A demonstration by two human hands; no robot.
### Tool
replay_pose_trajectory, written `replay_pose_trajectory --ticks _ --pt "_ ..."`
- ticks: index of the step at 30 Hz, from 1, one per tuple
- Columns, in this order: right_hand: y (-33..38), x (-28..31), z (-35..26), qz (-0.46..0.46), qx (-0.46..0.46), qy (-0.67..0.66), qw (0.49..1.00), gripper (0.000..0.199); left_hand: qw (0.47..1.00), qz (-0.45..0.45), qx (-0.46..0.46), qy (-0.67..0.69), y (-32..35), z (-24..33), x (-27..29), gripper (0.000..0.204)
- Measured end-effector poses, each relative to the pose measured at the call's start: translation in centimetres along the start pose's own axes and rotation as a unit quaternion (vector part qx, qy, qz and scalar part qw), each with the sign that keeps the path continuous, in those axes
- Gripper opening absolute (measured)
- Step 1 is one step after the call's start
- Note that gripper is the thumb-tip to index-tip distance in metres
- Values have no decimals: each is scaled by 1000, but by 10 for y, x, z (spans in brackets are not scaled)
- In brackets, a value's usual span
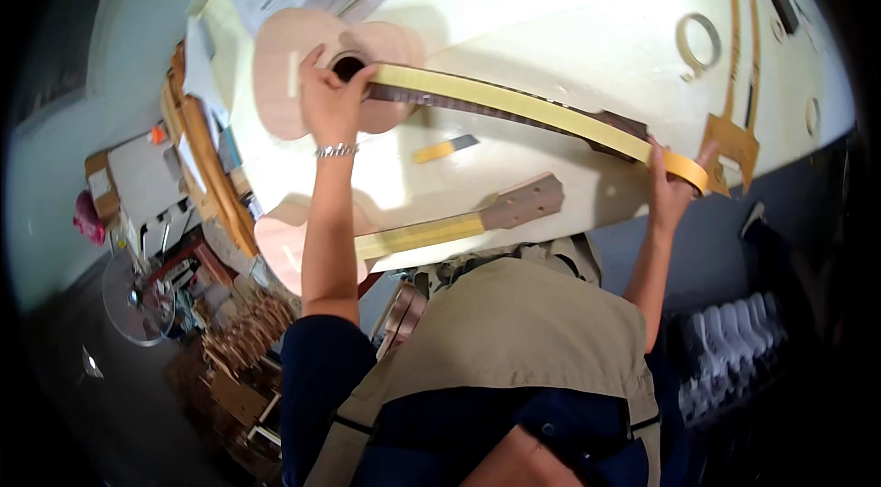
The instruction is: The person applies masking tape to the fretboard of an acoustic guitar neck. They use a wooden template and a pencil to mark the guitar body, then apply masking tape to the body. The person repeats this process for multiple guitars, placing finished necks on a rack.
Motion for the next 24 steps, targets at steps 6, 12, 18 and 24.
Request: replay_pose_trajectory --ticks 6,12,18,24 --pt "-2 -9 -4 38 -21 1 999 97 909 -63 -330 -246 42 -7 -15 67" --pt "-1 -21 -18 66 -26 7 997 93 923 -47 -258 -281 60 1 -30 80" --pt "4 -29 14 72 2 66 995 70 913 -290 -264 -111 151 107 -110 84" --pt "4 -34 24 62 30 29 997 54 903 -233 -360 -18 149 56 -92 34"
Point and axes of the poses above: each hand's wrist, its own y-axis away from the middle knuckle, its own x-axis out of the back of the hand, z = x × y, the point moved 2 cm from there along -y, towards the middle knuckle, and after that the axes turned 2 degrees about z, right-handed, at the moved point
